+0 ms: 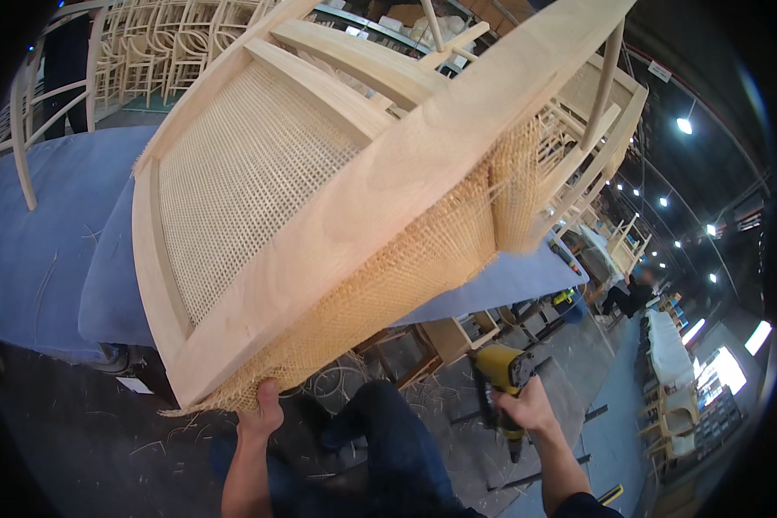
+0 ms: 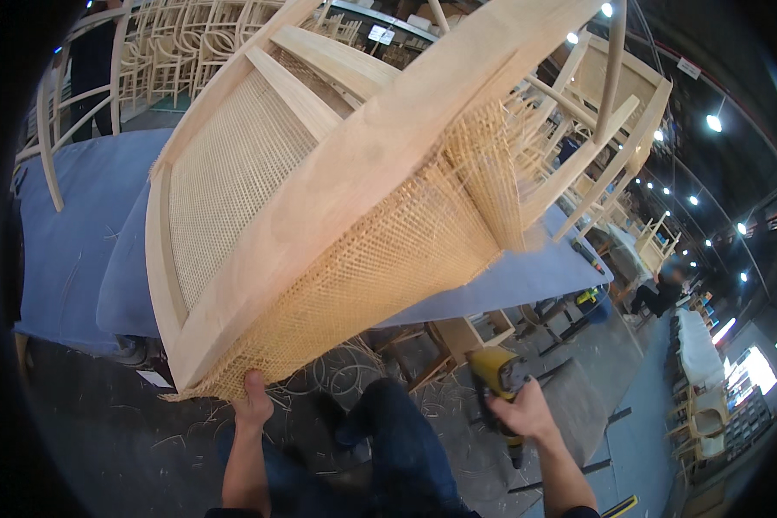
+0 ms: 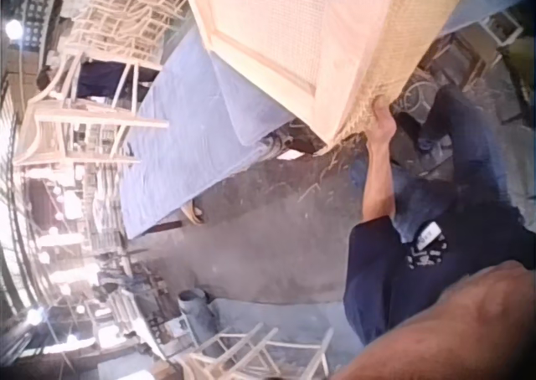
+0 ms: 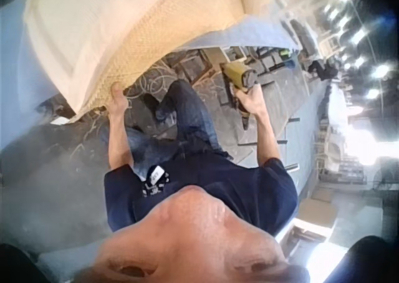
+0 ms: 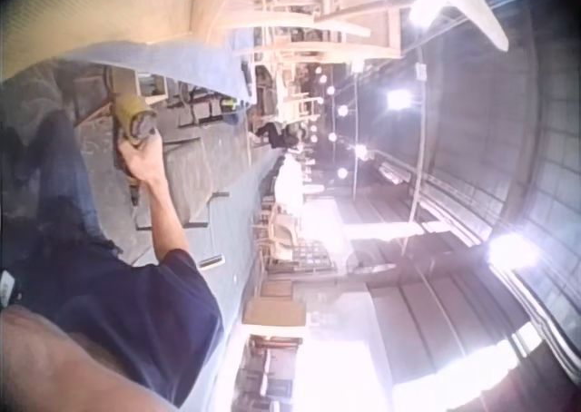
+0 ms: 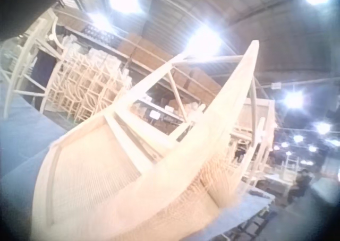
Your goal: The person uses a pneumatic staple gun to attach a sheet of woven cane webbing to the underside of a wooden chair frame. They repeatedly pull the webbing taut, staple it along the frame's edges, and rotate the chair to access different sides, ensuring the material is securely fastened.
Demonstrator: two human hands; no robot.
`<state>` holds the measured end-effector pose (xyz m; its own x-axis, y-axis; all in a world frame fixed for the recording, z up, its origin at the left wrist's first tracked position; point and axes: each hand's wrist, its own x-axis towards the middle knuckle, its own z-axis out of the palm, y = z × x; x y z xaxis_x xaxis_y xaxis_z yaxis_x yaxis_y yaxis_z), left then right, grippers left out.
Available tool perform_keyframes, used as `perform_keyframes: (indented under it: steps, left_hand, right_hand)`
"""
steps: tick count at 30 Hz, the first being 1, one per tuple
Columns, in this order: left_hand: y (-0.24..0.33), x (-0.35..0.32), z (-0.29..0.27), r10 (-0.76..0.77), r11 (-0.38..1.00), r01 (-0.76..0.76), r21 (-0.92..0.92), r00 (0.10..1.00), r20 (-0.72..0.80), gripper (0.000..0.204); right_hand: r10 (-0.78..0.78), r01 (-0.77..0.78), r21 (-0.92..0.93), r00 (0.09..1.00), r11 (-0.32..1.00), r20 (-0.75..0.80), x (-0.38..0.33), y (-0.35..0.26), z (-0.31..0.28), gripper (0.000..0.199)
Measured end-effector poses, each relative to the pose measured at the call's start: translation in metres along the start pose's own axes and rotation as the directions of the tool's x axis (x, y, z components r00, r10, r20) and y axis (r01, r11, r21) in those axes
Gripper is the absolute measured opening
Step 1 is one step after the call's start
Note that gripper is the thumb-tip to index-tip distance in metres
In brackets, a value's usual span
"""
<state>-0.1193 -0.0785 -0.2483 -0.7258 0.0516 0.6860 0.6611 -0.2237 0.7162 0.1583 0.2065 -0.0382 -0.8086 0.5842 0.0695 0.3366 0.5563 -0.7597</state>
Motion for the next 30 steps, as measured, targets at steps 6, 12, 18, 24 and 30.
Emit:
perform_keyframes:
  steps: [6, 12, 18, 24, 30]
  left_hand:
    - [0.004, -0.002, 0.005, -0.02, 0.988, 0.016, -0.151, 0.999, -0.025, 0.035]
    - [0.013, 0.009, 0.013, 0.03, 0.982, -0.041, -0.185, 0.998, -0.062, 0.032]
    - [0.018, 0.015, 0.013, 0.038, 0.98, -0.048, -0.192, 0.998, -0.054, 0.029]
    - [0.02, 0.017, 0.01, 0.062, 0.987, -0.065, -0.145, 0.998, -0.029, 0.025]
    - [0.021, 0.02, 0.011, 0.034, 0.981, -0.039, -0.191, 0.999, -0.033, 0.024]
  right_hand:
    - [-0.076, 0.059, 0.46, 0.997, 0.886, 0.018, -0.028, -0.059, 0.06, 0.071]
    - [-0.15, 0.056, 0.627, 0.984, 0.777, 0.099, -0.032, -0.102, 0.112, 0.081]
    - [-0.255, 0.098, 0.65, 0.955, 0.753, 0.152, -0.033, -0.126, 0.151, 0.088]
    - [-0.295, 0.209, 0.463, 0.948, 0.861, 0.119, -0.032, -0.135, 0.167, 0.085]
    - [-0.287, 0.227, 0.368, 0.951, 0.902, 0.117, -0.027, -0.134, 0.177, 0.084]
